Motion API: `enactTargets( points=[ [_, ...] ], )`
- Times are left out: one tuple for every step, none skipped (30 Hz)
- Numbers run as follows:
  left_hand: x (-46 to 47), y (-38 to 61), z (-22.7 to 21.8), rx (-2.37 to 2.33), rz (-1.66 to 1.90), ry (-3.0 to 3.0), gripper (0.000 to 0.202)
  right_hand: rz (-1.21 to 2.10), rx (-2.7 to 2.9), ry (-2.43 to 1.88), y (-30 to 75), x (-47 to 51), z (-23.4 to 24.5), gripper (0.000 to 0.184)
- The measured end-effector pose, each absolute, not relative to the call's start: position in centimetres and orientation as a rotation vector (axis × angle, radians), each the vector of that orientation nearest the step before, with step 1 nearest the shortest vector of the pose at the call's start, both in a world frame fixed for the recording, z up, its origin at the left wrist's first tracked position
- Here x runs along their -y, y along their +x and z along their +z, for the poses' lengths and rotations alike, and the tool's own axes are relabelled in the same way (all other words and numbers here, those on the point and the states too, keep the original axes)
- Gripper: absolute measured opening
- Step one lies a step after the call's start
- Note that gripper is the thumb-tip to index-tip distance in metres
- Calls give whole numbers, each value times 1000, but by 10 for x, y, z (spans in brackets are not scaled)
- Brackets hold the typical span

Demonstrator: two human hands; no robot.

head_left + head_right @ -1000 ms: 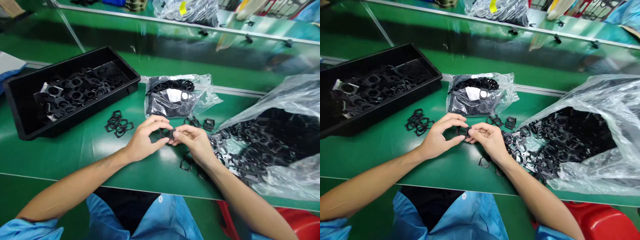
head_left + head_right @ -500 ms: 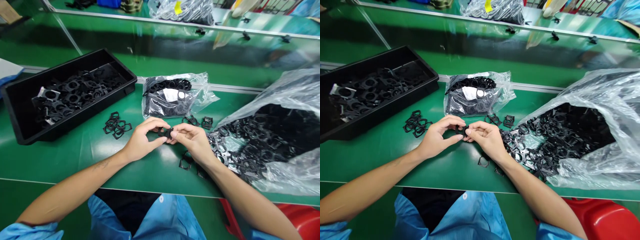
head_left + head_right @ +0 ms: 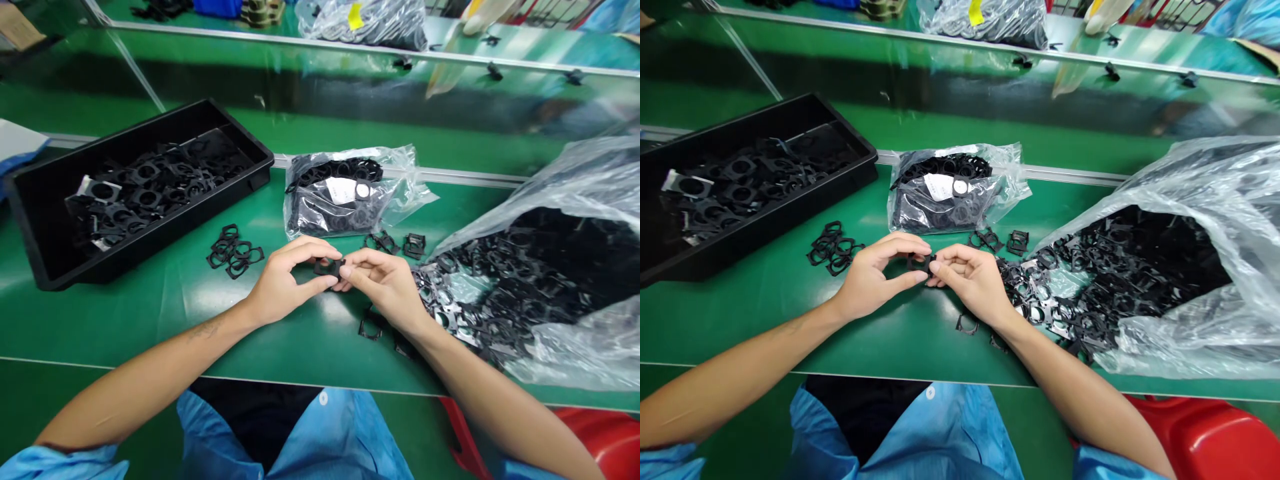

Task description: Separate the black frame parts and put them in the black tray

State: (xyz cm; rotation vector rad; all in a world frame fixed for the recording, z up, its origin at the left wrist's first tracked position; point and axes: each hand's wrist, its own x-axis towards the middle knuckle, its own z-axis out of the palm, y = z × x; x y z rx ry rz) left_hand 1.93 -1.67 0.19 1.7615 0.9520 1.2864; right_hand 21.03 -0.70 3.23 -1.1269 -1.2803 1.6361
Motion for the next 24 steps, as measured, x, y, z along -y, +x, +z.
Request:
enactTargets(
  points=[
    [17, 19, 2, -955, 1290, 1775, 20, 1641, 1278, -1127, 210, 7, 33, 39],
    [17, 19, 2, -960, 1291, 1791, 20, 1643, 1276, -1127, 210, 7, 33, 39],
    [17, 19, 2, -964, 1289, 1808, 20, 1645, 1274, -1127, 210, 7, 33, 39],
    [17, 19, 2, -970, 1286, 1823, 19, 1646, 1273, -1126, 210, 7, 33, 38],
    [17, 19, 2, -976, 1283, 1835, 20, 1647, 1273, -1124, 210, 6, 32, 38],
    [16, 19, 2, -981, 1280, 1844, 20, 1647, 1273, -1122, 211, 6, 32, 37],
    [16, 18, 2, -986, 1278, 1850, 20, 1649, 1273, -1119, 211, 6, 32, 36],
    [16, 18, 1, -989, 1276, 1855, 20, 1650, 1273, -1117, 211, 6, 31, 35],
    [16, 18, 1, -991, 1273, 1858, 21, 1650, 1273, -1116, 211, 6, 31, 35],
    [16, 17, 1, -993, 1271, 1859, 21, 1648, 1274, -1116, 211, 6, 31, 35],
    [16, 17, 0, -993, 1269, 1858, 22, 1645, 1276, -1116, 211, 6, 31, 35],
    [16, 17, 0, -995, 1266, 1855, 23, 1643, 1280, -1118, 211, 6, 31, 36],
    [16, 17, 0, -997, 1263, 1847, 23, 1640, 1284, -1119, 211, 6, 32, 36],
    [16, 17, 0, -999, 1260, 1835, 24, 1637, 1289, -1121, 211, 6, 32, 37],
    [17, 17, -1, -1000, 1258, 1820, 24, 1635, 1292, -1123, 210, 6, 33, 38],
    [17, 18, -1, -997, 1256, 1803, 24, 1635, 1292, -1126, 210, 6, 33, 38],
    [17, 18, -1, -992, 1253, 1786, 24, 1635, 1287, -1130, 210, 6, 34, 39],
    [17, 18, 0, -985, 1251, 1770, 24, 1637, 1279, -1133, 210, 6, 34, 39],
    [17, 19, 0, -975, 1248, 1757, 24, 1641, 1271, -1135, 210, 6, 34, 39],
    [17, 19, 0, -966, 1245, 1748, 25, 1644, 1263, -1137, 210, 6, 34, 38],
    [18, 19, 0, -958, 1242, 1740, 25, 1646, 1255, -1137, 210, 6, 34, 38],
    [18, 18, 0, -953, 1242, 1735, 25, 1646, 1249, -1139, 211, 5, 33, 37],
    [18, 18, 0, -951, 1243, 1730, 26, 1648, 1244, -1139, 211, 5, 33, 37],
    [18, 18, 0, -952, 1245, 1726, 26, 1652, 1239, -1135, 211, 5, 32, 36]
  ],
)
